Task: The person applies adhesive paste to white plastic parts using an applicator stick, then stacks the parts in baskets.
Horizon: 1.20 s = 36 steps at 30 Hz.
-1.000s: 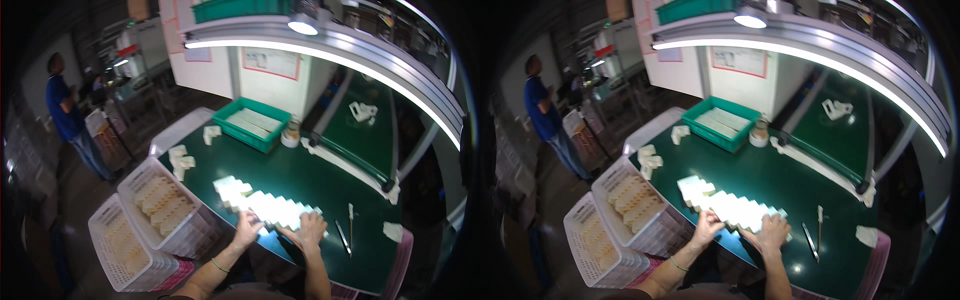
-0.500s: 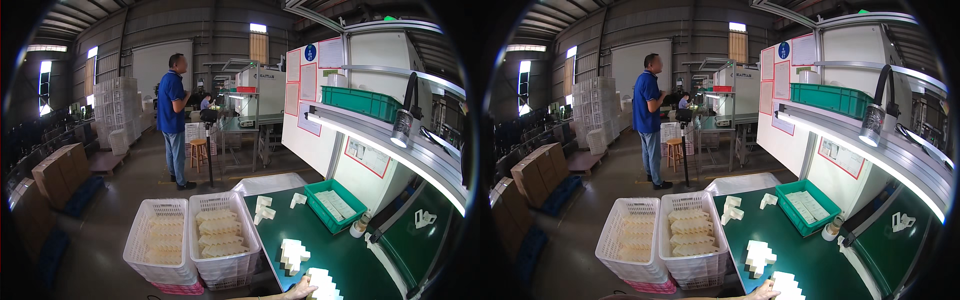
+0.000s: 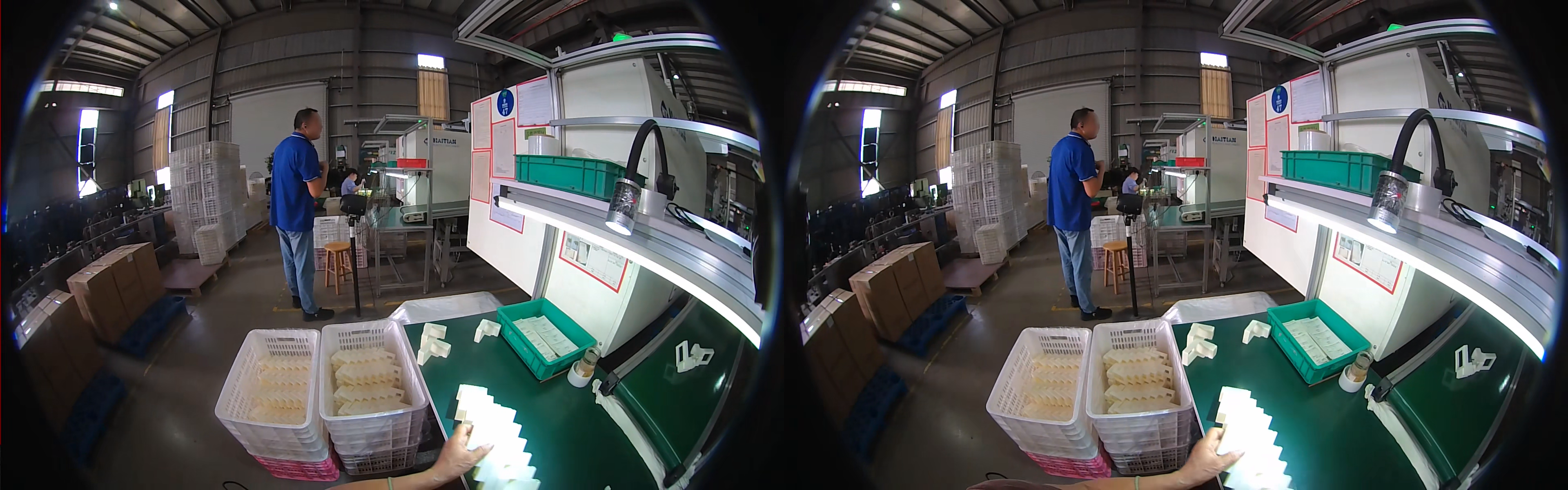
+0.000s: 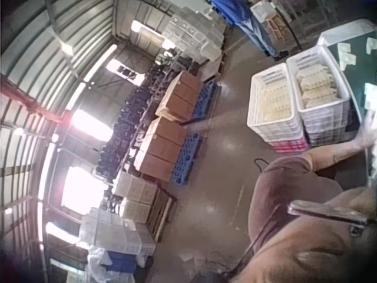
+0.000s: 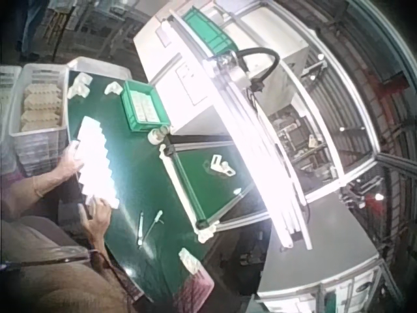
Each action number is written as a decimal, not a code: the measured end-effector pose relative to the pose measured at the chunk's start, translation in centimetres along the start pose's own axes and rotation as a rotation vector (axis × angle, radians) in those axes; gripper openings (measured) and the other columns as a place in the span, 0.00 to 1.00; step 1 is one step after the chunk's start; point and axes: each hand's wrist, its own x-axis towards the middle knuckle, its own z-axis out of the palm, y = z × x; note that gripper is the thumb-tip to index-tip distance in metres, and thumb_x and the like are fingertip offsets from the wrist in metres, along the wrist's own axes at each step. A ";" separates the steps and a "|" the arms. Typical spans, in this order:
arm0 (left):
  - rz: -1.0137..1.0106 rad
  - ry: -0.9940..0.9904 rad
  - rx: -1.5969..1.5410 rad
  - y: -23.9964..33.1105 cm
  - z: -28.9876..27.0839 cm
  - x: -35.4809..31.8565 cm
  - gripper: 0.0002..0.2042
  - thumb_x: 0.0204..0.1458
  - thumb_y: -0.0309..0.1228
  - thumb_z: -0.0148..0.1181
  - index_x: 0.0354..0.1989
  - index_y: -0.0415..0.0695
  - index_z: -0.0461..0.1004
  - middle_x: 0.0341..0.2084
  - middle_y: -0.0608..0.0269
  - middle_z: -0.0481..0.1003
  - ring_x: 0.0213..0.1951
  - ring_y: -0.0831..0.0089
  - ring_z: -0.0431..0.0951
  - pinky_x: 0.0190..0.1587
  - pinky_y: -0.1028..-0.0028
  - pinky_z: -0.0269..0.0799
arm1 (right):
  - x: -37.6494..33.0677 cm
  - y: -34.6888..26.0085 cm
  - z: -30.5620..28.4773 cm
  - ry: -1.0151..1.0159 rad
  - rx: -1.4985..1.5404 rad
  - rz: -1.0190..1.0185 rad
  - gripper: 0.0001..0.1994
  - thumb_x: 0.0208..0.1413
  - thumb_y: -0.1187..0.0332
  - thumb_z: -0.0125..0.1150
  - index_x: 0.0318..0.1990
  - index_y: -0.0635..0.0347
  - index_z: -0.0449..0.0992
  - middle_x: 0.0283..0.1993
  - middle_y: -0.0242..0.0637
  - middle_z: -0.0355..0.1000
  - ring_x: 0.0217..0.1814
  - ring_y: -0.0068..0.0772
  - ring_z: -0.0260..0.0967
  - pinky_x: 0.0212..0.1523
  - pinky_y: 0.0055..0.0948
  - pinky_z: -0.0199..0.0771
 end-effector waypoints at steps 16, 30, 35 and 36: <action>-0.369 0.434 0.681 -3.9 -20.7 -11.8 0.28 0.36 0.42 0.71 0.40 0.31 0.74 0.32 0.50 0.77 0.35 0.68 0.78 0.39 0.70 0.73 | -9.2 -3.5 13.6 -0.797 0.976 0.171 0.23 0.53 0.64 0.61 0.57 0.57 0.67 0.53 0.48 0.65 0.51 0.36 0.64 0.46 0.31 0.67; -0.441 -0.096 0.449 -9.7 -19.6 -7.2 0.32 0.36 0.55 0.67 0.38 0.36 0.74 0.32 0.53 0.77 0.35 0.67 0.77 0.41 0.69 0.70 | -6.8 -3.2 11.5 -0.968 0.839 0.315 0.19 0.56 0.67 0.59 0.53 0.64 0.68 0.36 0.35 0.72 0.31 0.25 0.68 0.34 0.25 0.70; -0.446 -0.163 0.430 -9.8 -19.5 -6.4 0.29 0.40 0.51 0.66 0.41 0.36 0.73 0.35 0.53 0.76 0.39 0.68 0.75 0.45 0.72 0.67 | -4.7 -5.3 10.2 -0.739 0.898 0.610 0.15 0.57 0.70 0.58 0.50 0.65 0.69 0.34 0.34 0.73 0.29 0.21 0.68 0.29 0.20 0.70; -0.448 -0.194 0.406 -9.9 -19.4 -6.5 0.29 0.40 0.51 0.66 0.41 0.36 0.73 0.35 0.53 0.76 0.40 0.68 0.75 0.45 0.72 0.67 | -4.4 -5.6 9.6 -0.673 0.864 0.753 0.14 0.57 0.70 0.58 0.49 0.66 0.70 0.34 0.34 0.72 0.28 0.22 0.67 0.29 0.20 0.70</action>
